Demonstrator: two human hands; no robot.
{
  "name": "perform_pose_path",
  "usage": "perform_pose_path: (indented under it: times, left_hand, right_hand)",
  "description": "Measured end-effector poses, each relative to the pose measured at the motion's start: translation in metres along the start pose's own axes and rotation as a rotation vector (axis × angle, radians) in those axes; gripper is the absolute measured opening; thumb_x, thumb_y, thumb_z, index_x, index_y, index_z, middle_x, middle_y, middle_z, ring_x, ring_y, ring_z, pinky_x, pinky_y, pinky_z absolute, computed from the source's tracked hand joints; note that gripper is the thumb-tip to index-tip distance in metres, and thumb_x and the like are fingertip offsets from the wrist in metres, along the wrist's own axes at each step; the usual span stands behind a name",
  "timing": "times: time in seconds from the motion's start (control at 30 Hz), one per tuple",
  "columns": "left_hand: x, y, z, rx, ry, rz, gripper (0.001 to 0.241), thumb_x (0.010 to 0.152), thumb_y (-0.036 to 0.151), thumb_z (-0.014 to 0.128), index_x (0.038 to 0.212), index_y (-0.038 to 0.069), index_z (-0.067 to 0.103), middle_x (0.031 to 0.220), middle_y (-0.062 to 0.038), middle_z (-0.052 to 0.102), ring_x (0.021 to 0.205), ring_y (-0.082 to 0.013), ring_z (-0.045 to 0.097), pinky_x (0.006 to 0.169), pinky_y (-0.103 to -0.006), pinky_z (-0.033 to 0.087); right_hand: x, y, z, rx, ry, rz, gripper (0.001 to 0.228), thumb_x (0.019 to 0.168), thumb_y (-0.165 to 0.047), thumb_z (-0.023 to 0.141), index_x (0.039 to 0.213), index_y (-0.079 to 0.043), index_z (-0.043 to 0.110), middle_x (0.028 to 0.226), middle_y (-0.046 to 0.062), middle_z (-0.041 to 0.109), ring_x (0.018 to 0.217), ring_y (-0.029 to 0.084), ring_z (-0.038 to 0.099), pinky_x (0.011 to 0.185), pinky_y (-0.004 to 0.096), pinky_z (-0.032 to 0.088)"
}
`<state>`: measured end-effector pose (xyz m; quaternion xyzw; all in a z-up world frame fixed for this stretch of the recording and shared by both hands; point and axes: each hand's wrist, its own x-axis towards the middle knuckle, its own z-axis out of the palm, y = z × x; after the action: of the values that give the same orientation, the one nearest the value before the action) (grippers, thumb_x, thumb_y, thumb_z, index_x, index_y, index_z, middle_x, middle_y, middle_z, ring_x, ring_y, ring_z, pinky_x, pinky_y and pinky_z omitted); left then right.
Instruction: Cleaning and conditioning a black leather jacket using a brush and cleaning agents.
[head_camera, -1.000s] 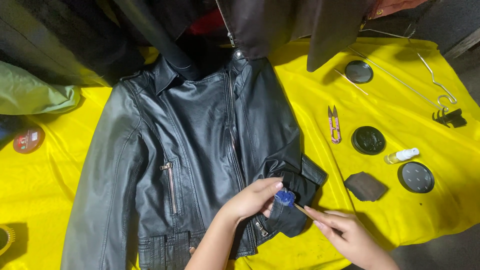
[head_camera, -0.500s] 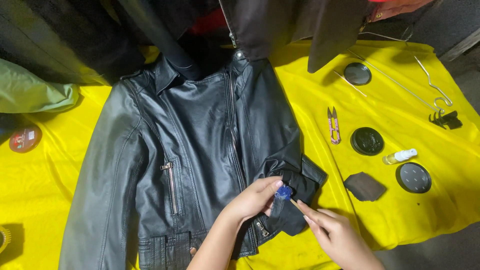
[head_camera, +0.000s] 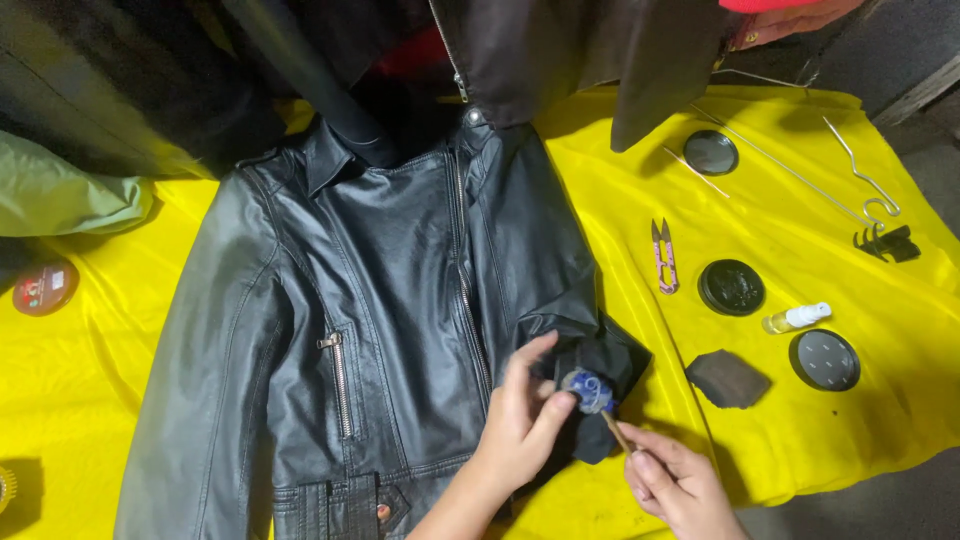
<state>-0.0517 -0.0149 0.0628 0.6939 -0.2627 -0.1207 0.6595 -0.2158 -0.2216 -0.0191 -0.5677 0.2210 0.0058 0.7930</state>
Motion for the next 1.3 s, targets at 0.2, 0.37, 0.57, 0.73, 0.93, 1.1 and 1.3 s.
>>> perform_pose_path:
  times: [0.2, 0.37, 0.57, 0.73, 0.93, 1.1, 1.3]
  left_hand:
    - [0.006, 0.012, -0.01, -0.073, -0.225, -0.014, 0.042, 0.105, 0.041, 0.05, 0.128, 0.01, 0.065, 0.116, 0.0, 0.073, 0.08, -0.0077, 0.062, 0.079, -0.0243, 0.048]
    - [0.008, -0.008, -0.003, -0.125, -0.252, 0.018, 0.036, 0.106, 0.037, 0.053, 0.121, 0.007, 0.068, 0.117, -0.005, 0.073, 0.101, -0.0144, 0.069, 0.091, -0.0281, 0.051]
    - [0.006, -0.019, 0.006, -0.158, -0.261, -0.041, 0.032, 0.104, 0.031, 0.059, 0.121, 0.006, 0.07, 0.118, -0.005, 0.075, 0.109, -0.0129, 0.069, 0.099, -0.027, 0.052]
    - [0.004, -0.023, 0.006, -0.217, -0.276, -0.108, 0.036, 0.101, 0.037, 0.062, 0.122, 0.008, 0.072, 0.114, -0.002, 0.076, 0.101, -0.0072, 0.068, 0.092, -0.0232, 0.052]
    - [0.004, -0.018, 0.0, -0.071, -0.393, -0.143, 0.032, 0.101, 0.037, 0.064, 0.113, 0.009, 0.073, 0.103, 0.004, 0.073, 0.096, -0.0014, 0.059, 0.083, -0.0225, 0.048]
    - [0.006, -0.014, -0.005, -0.03, -0.577, -0.076, 0.035, 0.108, 0.035, 0.059, 0.084, 0.009, 0.057, 0.074, 0.01, 0.044, 0.075, -0.0014, 0.04, 0.066, -0.0251, 0.036]
    - [0.009, -0.023, -0.003, -0.157, -0.336, -0.182, 0.053, 0.098, 0.036, 0.067, 0.142, 0.006, 0.064, 0.108, 0.005, 0.07, 0.079, 0.0001, 0.052, 0.075, -0.018, 0.046]
  right_hand:
    - [0.006, 0.026, -0.017, 0.045, -0.124, -0.089, 0.041, 0.095, -0.003, 0.065, 0.135, 0.0, 0.071, 0.061, 0.014, 0.044, 0.049, 0.019, 0.036, 0.038, 0.03, 0.024]
    - [0.012, 0.004, -0.022, -0.056, -0.256, -0.162, 0.042, 0.096, -0.002, 0.064, 0.137, 0.002, 0.07, 0.061, 0.009, 0.046, 0.049, 0.016, 0.038, 0.04, 0.03, 0.03]
    - [0.014, -0.046, -0.004, -0.93, -0.218, -0.607, 0.044, 0.091, -0.01, 0.064, 0.135, -0.011, 0.068, 0.108, 0.005, 0.08, 0.086, 0.014, 0.078, 0.079, 0.026, 0.062]
    - [0.011, -0.072, 0.012, -1.422, -0.171, -0.99, 0.045, 0.093, -0.013, 0.061, 0.138, -0.012, 0.063, 0.08, -0.004, 0.062, 0.055, 0.015, 0.058, 0.057, 0.032, 0.055]
    - [0.021, -0.089, -0.009, -1.374, -0.416, -0.577, 0.059, 0.092, -0.013, 0.063, 0.148, -0.029, 0.058, 0.074, -0.004, 0.056, 0.06, 0.013, 0.06, 0.059, 0.029, 0.053]
    - [0.03, -0.109, -0.01, -1.219, -0.651, -0.376, 0.046, 0.1, -0.022, 0.054, 0.145, -0.024, 0.064, 0.084, 0.001, 0.071, 0.074, 0.018, 0.071, 0.069, 0.028, 0.053]
    - [0.022, -0.088, 0.0, -1.406, -0.308, -0.779, 0.046, 0.097, -0.022, 0.057, 0.143, -0.026, 0.062, 0.076, -0.006, 0.061, 0.063, 0.015, 0.063, 0.061, 0.032, 0.055]
